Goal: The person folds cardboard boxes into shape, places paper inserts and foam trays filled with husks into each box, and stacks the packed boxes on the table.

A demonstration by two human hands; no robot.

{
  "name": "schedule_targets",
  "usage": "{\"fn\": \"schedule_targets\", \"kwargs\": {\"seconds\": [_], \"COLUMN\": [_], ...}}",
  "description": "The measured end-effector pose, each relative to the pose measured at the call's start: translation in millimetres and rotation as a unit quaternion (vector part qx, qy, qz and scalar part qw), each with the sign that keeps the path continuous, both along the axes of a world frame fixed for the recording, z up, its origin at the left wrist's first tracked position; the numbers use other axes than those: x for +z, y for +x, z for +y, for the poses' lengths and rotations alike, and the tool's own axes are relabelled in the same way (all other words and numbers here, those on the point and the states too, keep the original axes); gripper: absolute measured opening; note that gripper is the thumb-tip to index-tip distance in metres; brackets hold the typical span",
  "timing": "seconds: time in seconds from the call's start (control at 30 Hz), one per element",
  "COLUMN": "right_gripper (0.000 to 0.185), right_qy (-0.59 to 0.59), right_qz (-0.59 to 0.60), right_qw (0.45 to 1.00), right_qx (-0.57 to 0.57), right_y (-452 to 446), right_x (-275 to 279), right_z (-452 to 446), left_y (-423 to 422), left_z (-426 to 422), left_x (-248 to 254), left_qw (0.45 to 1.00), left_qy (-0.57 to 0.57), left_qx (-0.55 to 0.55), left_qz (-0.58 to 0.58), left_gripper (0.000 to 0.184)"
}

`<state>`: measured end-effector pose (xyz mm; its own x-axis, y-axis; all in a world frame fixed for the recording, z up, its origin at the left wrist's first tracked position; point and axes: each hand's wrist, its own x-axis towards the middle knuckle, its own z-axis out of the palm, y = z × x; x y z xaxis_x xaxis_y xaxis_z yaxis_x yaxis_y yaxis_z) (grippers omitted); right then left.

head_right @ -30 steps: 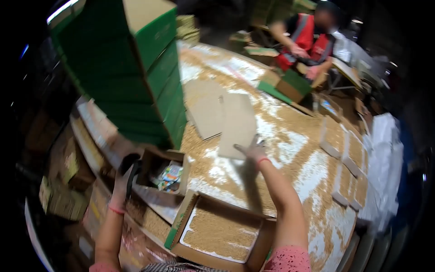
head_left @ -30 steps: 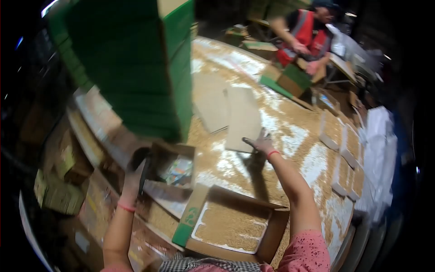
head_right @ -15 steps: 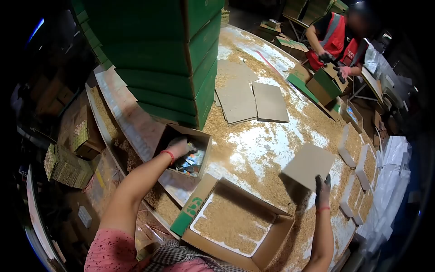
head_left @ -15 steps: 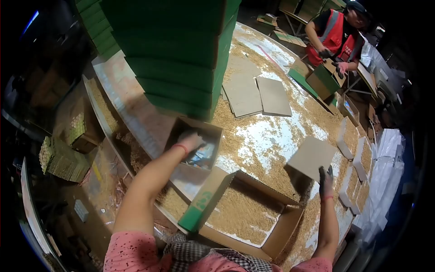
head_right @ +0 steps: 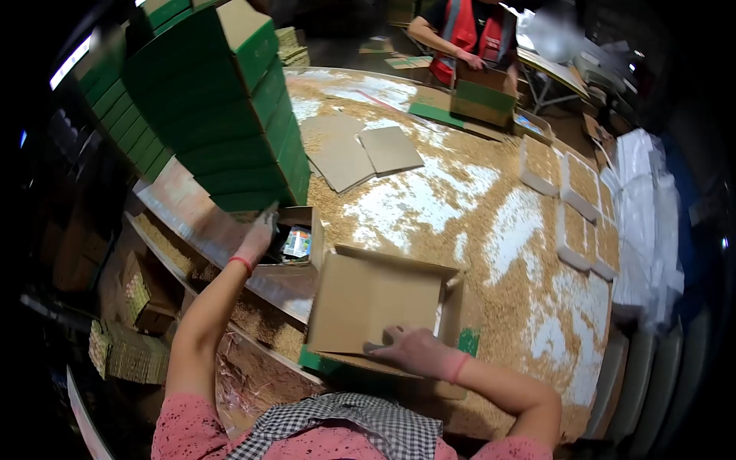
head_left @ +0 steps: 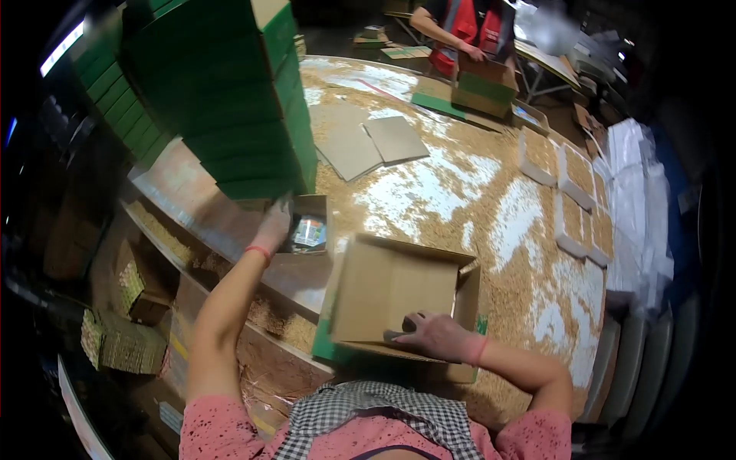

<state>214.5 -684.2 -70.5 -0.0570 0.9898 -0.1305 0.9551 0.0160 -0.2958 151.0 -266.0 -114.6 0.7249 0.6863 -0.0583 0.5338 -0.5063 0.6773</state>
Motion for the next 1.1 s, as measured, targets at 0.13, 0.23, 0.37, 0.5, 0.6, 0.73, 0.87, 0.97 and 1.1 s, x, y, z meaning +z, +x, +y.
{"fn": "schedule_targets", "kwargs": {"seconds": [0.13, 0.23, 0.37, 0.5, 0.6, 0.73, 0.87, 0.97, 1.1], "right_gripper": [0.038, 0.046, 0.047, 0.048, 0.044, 0.056, 0.064, 0.058, 0.048], "right_qy": [-0.076, -0.164, 0.017, 0.277, 0.235, 0.138, 0.331, 0.22, 0.246], "right_qz": [0.07, 0.114, 0.061, -0.064, 0.05, 0.033, 0.211, 0.481, 0.679], "right_qw": [0.994, 0.98, 0.987, 0.933, 0.939, 0.984, 0.76, 0.674, 0.428], "right_qx": [0.019, 0.003, -0.15, -0.222, -0.247, -0.11, -0.519, -0.516, -0.543], "right_y": [16, 22, 49, 65, 34, 15, 13, -12, -1], "right_x": [-11, 24, 67, 15, -52, -57, -81, -64, -50], "right_z": [-10, -2, -38, -104, -54, -9, -53, -35, -12], "left_y": [-6, -10, -42, -70, -100, -63, -70, -72, -54], "left_z": [-113, -199, -185, -161, -156, -187, -173, -159, -152], "left_x": [104, 77, 52, 57, 6, -14, -55, -64, -56], "left_qw": [0.846, 0.81, 0.811, 0.924, 0.866, 0.971, 0.98, 0.971, 0.959], "left_qy": [0.474, 0.392, 0.289, -0.061, -0.461, -0.085, -0.021, -0.076, -0.053], "left_qx": [-0.137, -0.431, -0.502, -0.363, -0.152, -0.173, -0.194, -0.223, -0.258], "left_qz": [-0.201, -0.071, -0.084, -0.103, -0.124, 0.143, 0.034, -0.031, -0.102], "left_gripper": [0.046, 0.058, 0.045, 0.05, 0.061, 0.11, 0.111, 0.111, 0.112]}}
